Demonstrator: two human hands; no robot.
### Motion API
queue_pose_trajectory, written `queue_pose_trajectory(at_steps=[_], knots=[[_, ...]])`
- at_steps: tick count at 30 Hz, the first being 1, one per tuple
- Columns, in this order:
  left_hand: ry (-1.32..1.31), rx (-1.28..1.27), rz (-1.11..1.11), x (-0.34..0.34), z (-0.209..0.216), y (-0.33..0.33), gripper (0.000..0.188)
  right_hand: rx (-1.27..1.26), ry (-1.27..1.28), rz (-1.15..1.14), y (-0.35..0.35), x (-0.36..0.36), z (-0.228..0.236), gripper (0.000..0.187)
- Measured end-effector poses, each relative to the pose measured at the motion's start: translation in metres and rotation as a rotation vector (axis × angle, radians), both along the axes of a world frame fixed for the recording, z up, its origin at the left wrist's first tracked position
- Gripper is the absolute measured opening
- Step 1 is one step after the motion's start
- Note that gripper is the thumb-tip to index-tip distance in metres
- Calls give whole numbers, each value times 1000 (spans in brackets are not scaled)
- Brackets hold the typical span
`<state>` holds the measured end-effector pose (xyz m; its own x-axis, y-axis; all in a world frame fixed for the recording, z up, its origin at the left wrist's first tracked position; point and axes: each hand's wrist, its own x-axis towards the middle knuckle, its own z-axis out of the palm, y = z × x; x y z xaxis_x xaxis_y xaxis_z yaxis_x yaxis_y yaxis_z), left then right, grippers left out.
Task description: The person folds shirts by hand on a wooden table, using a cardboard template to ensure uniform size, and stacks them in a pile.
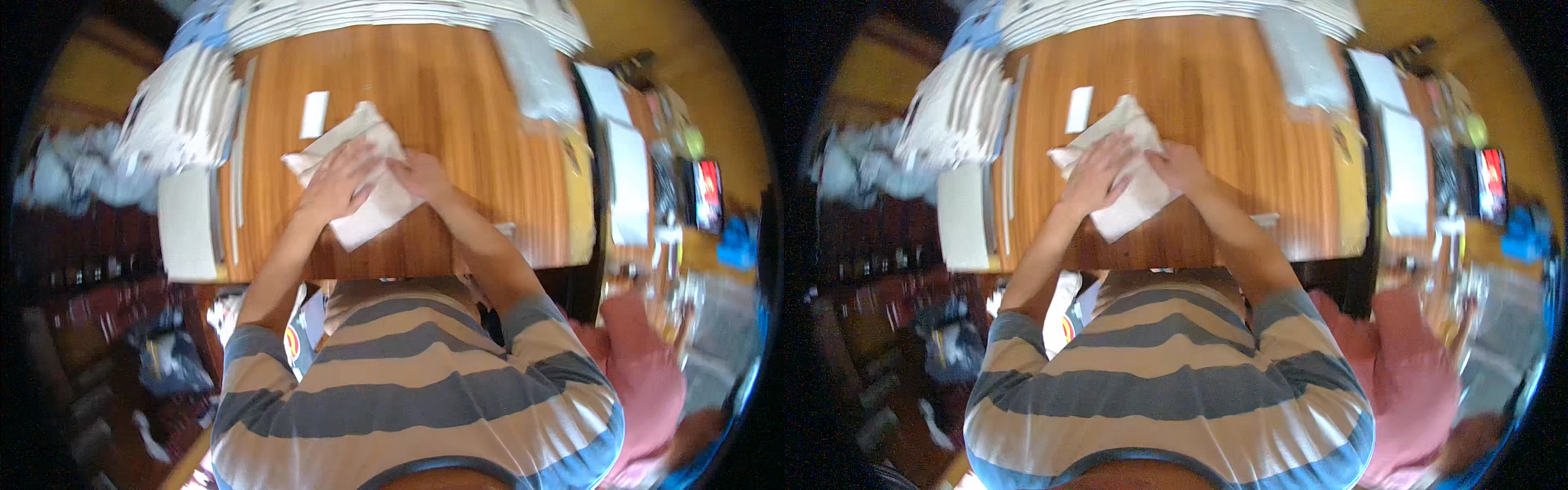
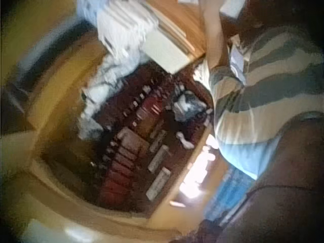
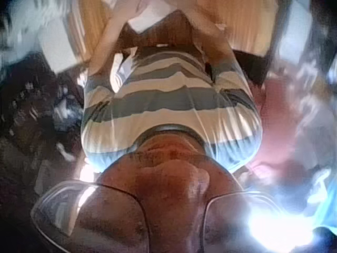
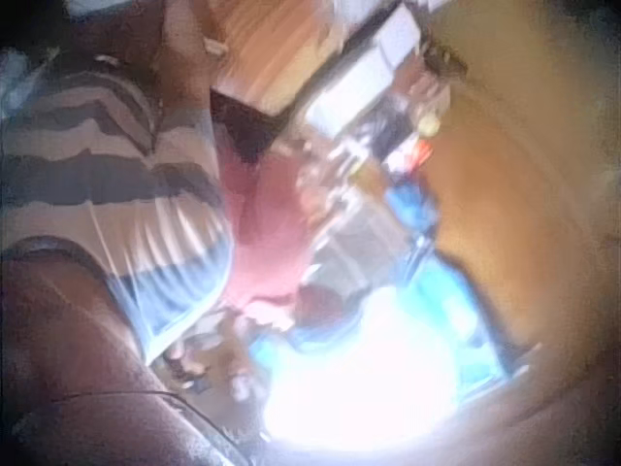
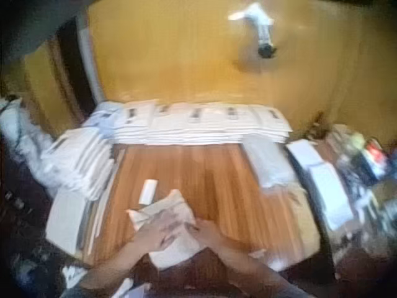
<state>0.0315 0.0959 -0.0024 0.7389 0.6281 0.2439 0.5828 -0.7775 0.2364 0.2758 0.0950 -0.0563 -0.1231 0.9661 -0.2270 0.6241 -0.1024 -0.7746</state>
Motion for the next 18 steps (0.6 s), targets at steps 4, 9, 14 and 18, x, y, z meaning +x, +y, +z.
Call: queue_pose_trajectory(at_steps=[4,9,14,18], knots=[[57,-135,92,13,-61,4,58,200,-6,-84,2,-17,-19,58],[-235,-260,574,87,-81,7,67,879,-115,-377,-61,-10,44,51],[77,22,317,36,-24,13,55,-372,585,-754,-182,-22,22,28],[-173,-300,334,-30,-53,62,52,-186,777,-778,-213,-63,-11,34]])
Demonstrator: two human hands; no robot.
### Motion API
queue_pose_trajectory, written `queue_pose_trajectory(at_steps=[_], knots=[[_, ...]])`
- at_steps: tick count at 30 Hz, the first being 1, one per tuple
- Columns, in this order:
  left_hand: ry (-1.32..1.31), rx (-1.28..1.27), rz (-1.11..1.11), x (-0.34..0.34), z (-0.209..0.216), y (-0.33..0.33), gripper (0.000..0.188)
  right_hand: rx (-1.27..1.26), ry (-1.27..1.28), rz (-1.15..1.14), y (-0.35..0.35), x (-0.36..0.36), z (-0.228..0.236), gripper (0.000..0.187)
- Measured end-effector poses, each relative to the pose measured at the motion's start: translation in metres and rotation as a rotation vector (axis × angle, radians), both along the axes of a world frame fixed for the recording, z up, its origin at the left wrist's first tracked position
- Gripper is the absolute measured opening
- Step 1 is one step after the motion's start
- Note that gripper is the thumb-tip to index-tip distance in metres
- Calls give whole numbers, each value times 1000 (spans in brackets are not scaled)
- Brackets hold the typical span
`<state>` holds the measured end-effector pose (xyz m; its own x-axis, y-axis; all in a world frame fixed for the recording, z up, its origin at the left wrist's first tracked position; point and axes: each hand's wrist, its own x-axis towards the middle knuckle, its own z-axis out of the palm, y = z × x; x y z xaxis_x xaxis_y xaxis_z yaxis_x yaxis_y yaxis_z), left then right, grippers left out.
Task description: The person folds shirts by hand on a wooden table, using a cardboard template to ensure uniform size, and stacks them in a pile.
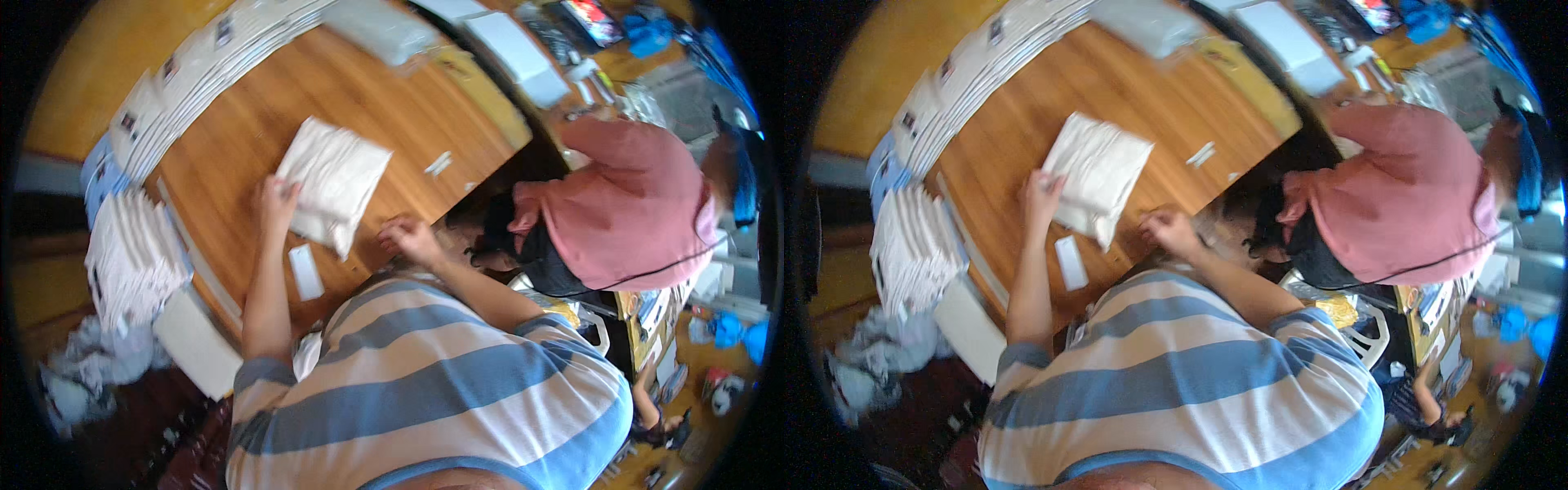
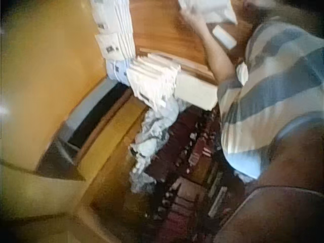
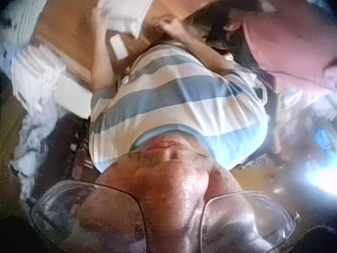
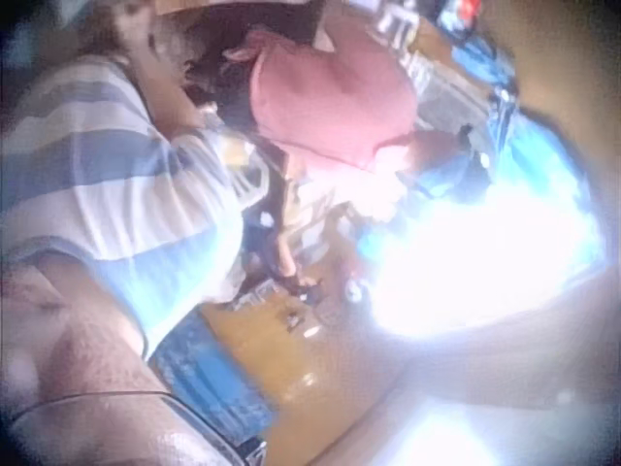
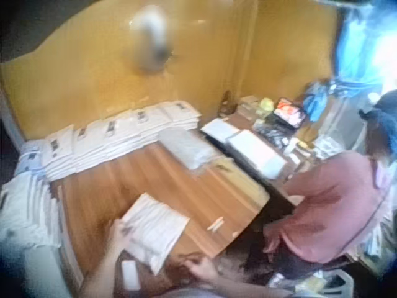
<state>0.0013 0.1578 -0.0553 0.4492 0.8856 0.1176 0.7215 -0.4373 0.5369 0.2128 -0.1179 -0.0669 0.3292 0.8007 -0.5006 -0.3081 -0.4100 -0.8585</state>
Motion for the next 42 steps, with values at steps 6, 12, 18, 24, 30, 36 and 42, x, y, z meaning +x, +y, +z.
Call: queue_pose_trajectory(at_steps=[6,12,18,24,30,36,42], knots=[[-62,-450,95,0,14,-22,78,-199,-252,-93,26,3,5,45],[-139,-880,10,-11,3,-24,55,-314,-313,68,56,16,39,60],[-399,-1075,-47,-13,6,-65,47,-156,-73,-87,69,44,28,83],[-421,-845,-99,19,50,-34,38,-171,-622,343,142,108,47,56],[-709,-580,83,14,142,6,38,325,-716,196,210,91,163,42],[-618,-598,204,0,56,-53,41,286,-775,261,173,77,95,51],[23,-531,229,-26,8,-129,45,-111,-885,586,107,74,37,54]])
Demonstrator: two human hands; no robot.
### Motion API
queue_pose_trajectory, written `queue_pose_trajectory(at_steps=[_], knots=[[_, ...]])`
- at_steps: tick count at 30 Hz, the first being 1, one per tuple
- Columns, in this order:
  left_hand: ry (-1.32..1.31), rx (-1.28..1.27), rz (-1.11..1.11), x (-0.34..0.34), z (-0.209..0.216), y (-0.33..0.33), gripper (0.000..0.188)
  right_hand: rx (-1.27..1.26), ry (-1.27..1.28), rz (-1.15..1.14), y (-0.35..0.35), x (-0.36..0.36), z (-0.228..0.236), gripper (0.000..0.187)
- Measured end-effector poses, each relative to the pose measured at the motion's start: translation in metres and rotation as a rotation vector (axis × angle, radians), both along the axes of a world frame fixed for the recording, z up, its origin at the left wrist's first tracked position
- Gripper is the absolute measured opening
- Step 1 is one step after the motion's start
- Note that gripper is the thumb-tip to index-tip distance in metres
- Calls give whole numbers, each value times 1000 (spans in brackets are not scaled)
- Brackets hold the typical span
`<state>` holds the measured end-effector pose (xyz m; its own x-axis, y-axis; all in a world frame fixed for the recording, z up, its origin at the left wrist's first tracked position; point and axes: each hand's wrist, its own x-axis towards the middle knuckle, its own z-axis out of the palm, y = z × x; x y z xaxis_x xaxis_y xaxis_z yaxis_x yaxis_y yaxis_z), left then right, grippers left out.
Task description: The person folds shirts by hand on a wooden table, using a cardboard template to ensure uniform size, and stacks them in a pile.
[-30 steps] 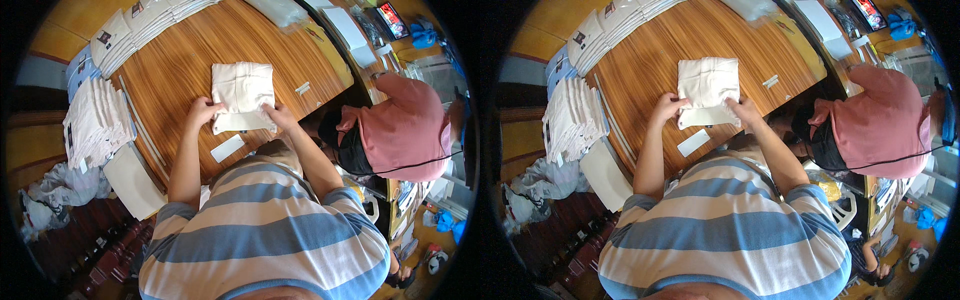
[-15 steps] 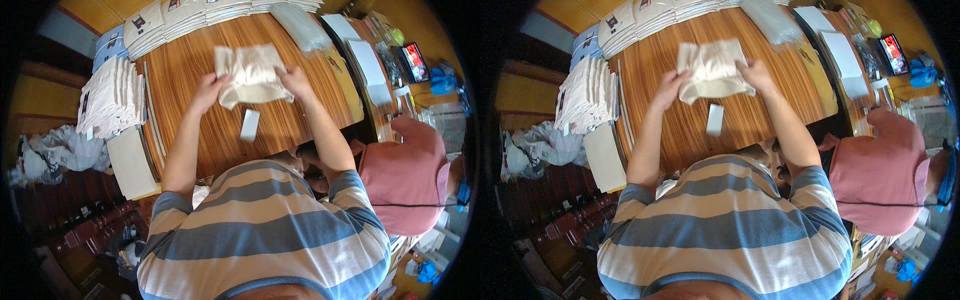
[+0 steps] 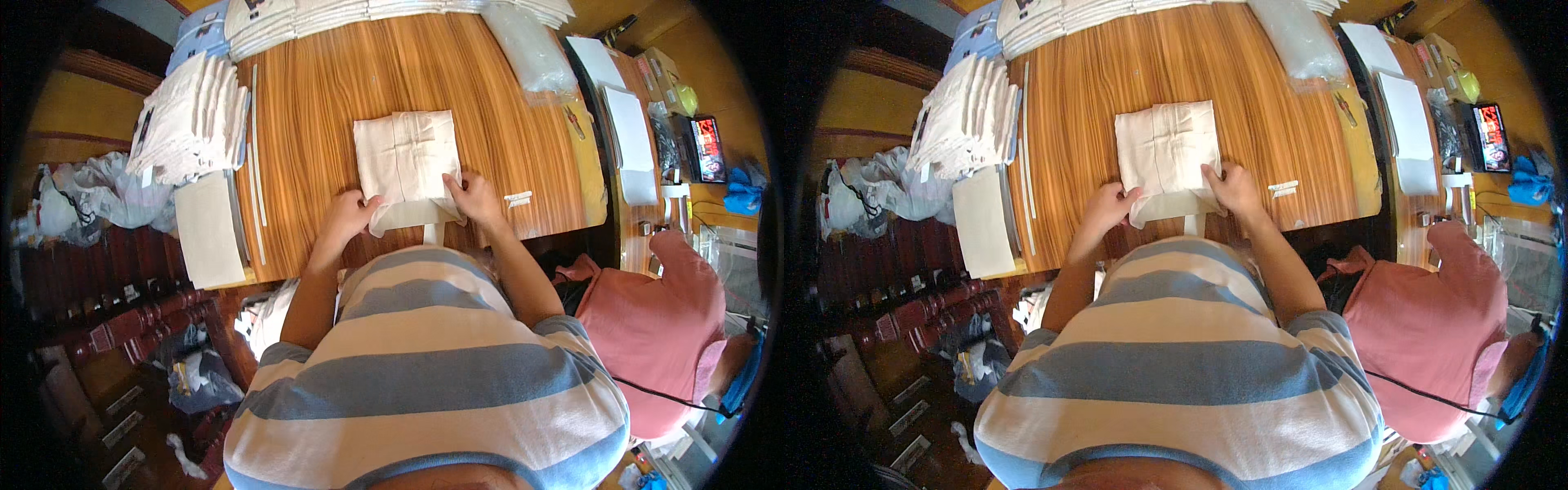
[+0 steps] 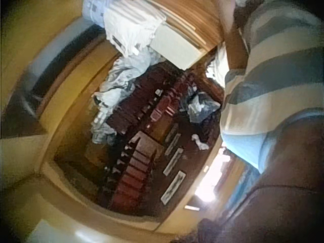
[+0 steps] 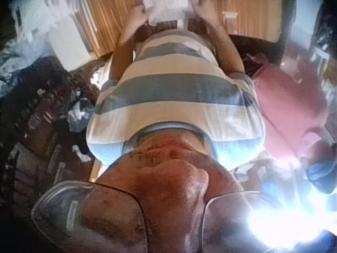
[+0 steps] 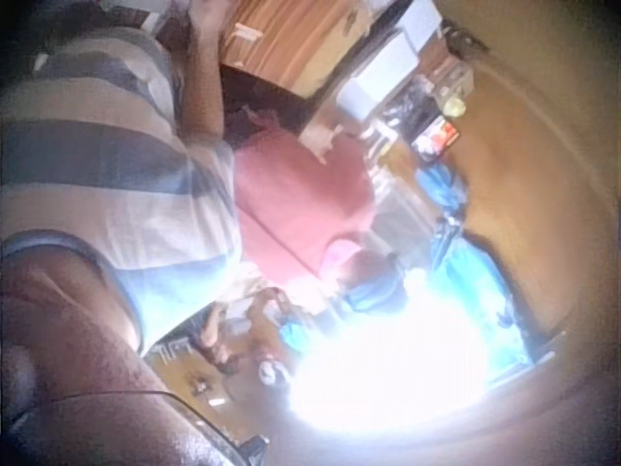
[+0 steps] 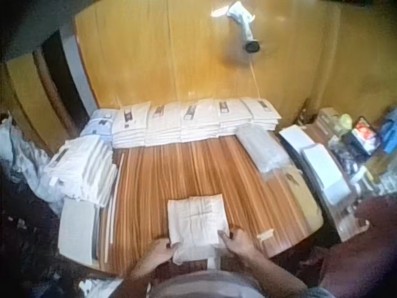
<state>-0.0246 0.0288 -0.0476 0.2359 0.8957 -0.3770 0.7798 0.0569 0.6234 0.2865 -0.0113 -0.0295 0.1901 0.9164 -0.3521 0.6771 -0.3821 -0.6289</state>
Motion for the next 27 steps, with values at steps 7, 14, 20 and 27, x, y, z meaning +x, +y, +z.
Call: queue_pose_trajectory(at_steps=[7,14,20,27], knots=[[-294,10,85,-15,-21,-20,42,133,213,84,-26,21,-10,45],[-462,-653,201,-30,6,-48,31,30,644,-141,-72,22,-6,33],[-524,-553,168,-19,13,-74,26,97,661,-121,-96,29,-11,23],[-264,-194,-22,-23,-3,-68,23,277,157,285,-70,48,-24,26]])
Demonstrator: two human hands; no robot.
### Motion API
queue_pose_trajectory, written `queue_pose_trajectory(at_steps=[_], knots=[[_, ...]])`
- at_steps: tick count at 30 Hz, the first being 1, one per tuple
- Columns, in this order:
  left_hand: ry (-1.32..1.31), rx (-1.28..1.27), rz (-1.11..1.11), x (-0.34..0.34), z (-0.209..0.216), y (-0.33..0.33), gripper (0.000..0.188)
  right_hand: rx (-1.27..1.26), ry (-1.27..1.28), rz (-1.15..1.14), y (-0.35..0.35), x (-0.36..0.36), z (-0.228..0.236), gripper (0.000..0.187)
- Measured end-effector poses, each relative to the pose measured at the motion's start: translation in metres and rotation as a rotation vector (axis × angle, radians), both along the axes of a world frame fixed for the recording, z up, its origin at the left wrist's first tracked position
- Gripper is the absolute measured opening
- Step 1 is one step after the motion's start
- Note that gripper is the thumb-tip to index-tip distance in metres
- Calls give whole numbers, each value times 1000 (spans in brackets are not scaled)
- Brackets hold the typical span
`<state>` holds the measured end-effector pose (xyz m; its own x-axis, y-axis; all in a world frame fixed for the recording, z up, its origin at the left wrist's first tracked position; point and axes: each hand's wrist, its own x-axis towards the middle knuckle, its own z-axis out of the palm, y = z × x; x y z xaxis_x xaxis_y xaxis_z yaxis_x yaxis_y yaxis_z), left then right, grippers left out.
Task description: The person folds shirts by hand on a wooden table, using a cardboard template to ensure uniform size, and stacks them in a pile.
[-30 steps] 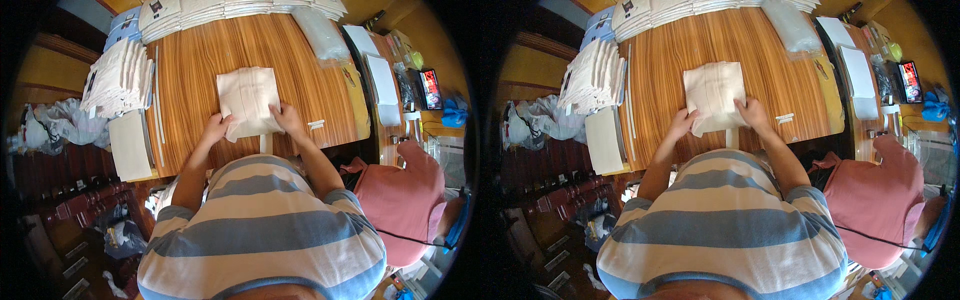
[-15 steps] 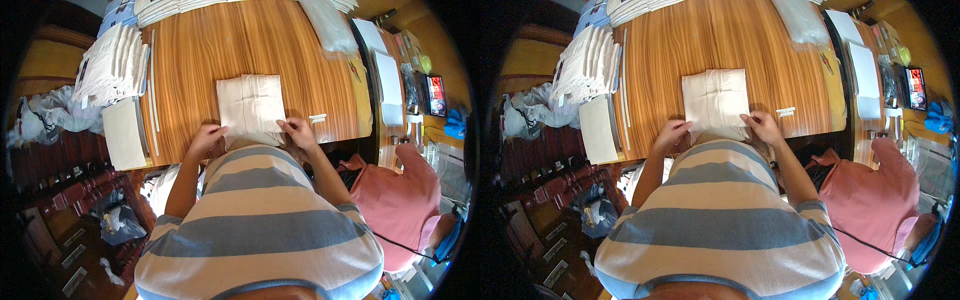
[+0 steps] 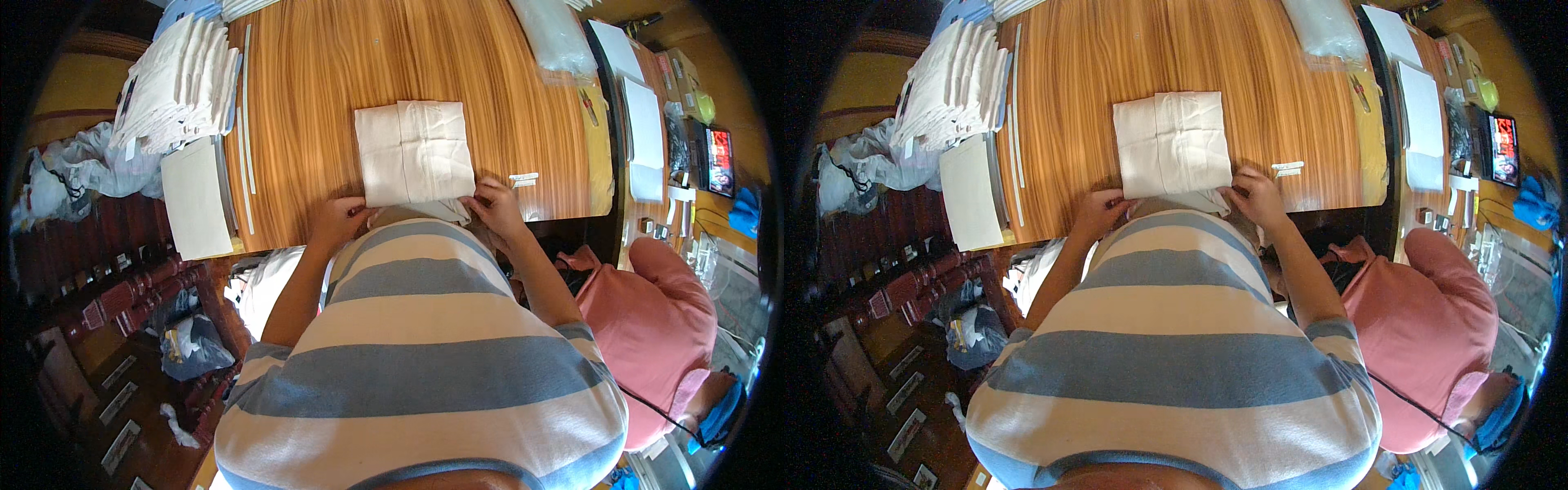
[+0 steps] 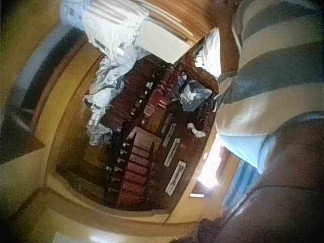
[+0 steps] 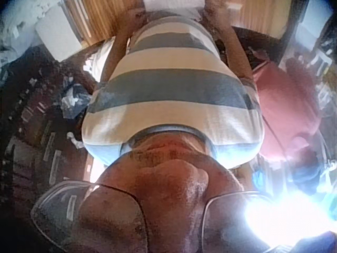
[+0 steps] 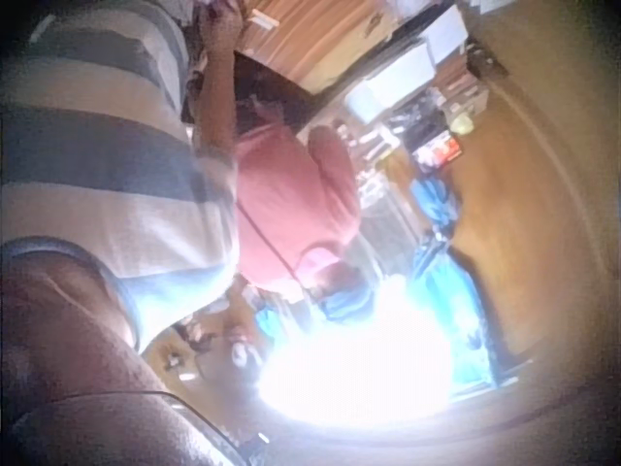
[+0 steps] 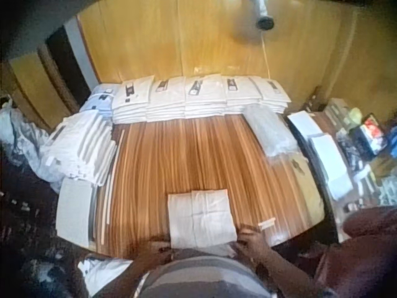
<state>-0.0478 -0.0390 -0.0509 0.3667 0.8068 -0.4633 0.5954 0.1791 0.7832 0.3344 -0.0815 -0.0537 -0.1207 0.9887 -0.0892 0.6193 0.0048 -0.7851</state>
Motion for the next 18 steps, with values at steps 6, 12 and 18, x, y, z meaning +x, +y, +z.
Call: queue_pose_trajectory(at_steps=[6,12,18], knots=[[-39,-251,72,-4,12,-8,23,2,-70,150,-16,0,6,20],[140,357,-170,-7,12,-15,21,162,-115,148,-14,7,-3,12],[108,-49,-102,-15,6,-36,16,-3,-77,241,-28,8,12,13]])
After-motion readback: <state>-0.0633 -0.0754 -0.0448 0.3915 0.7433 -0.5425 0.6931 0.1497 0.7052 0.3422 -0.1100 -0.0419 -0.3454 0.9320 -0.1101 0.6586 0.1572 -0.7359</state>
